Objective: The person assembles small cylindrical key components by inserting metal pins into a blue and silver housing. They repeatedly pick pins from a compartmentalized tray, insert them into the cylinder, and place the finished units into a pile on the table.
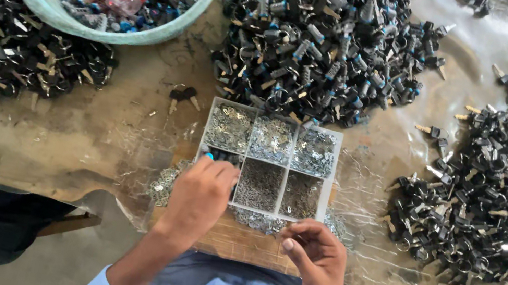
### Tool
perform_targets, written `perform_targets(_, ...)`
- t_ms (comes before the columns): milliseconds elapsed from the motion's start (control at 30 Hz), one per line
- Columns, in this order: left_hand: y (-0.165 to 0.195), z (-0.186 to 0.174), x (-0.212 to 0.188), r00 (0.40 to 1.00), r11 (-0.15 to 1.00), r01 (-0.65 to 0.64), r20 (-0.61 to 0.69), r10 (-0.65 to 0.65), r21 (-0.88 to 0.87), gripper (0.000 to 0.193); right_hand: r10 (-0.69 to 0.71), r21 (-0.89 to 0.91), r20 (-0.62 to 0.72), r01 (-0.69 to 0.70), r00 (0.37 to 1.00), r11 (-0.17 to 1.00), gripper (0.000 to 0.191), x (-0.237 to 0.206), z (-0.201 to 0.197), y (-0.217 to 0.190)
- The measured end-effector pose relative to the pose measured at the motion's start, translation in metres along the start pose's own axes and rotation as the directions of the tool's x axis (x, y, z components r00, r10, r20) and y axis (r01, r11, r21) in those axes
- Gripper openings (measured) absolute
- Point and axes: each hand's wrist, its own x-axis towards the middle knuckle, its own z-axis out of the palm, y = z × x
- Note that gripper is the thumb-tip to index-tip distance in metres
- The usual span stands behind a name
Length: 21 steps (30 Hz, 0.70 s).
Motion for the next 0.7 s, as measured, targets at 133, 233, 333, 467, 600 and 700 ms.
perform_targets(133, -0.001, 0.004, -0.001, 0.993, 0.997, 0.003, -0.12, -0.013, -0.081, 0.027, 0.038, -0.022, -0.006, -0.038, 0.999, 0.999, 0.02, 0.013, 0.019, -0.004)
perform_targets(233, 0.003, 0.001, 0.005, 0.999, 0.999, 0.035, -0.018, -0.035, 0.027, 0.025, 0.009, -0.026, -0.024, -0.009, 1.0, 1.0, 0.02, 0.015, 0.028, -0.004)
perform_targets(333, 0.002, -0.004, 0.007, 0.998, 0.997, 0.053, -0.014, -0.054, -0.06, 0.015, 0.026, -0.052, -0.092, -0.031, 0.995, 0.998, 0.019, 0.014, 0.034, -0.004)
perform_targets(467, -0.002, -0.006, 0.004, 1.0, 0.992, 0.015, -0.008, -0.016, -0.126, 0.016, 0.002, -0.062, -0.1, -0.008, 0.995, 0.998, 0.018, 0.014, 0.04, -0.004)
perform_targets(600, -0.002, -0.002, 0.003, 1.0, 0.994, 0.001, -0.022, -0.003, -0.108, 0.023, -0.001, -0.08, -0.117, -0.008, 0.993, 0.997, 0.018, 0.012, 0.044, -0.008)
perform_targets(700, 0.0, -0.003, 0.003, 0.998, 0.992, 0.02, -0.049, -0.026, -0.124, 0.016, 0.012, -0.07, -0.11, -0.02, 0.994, 0.997, 0.017, 0.011, 0.045, -0.011)
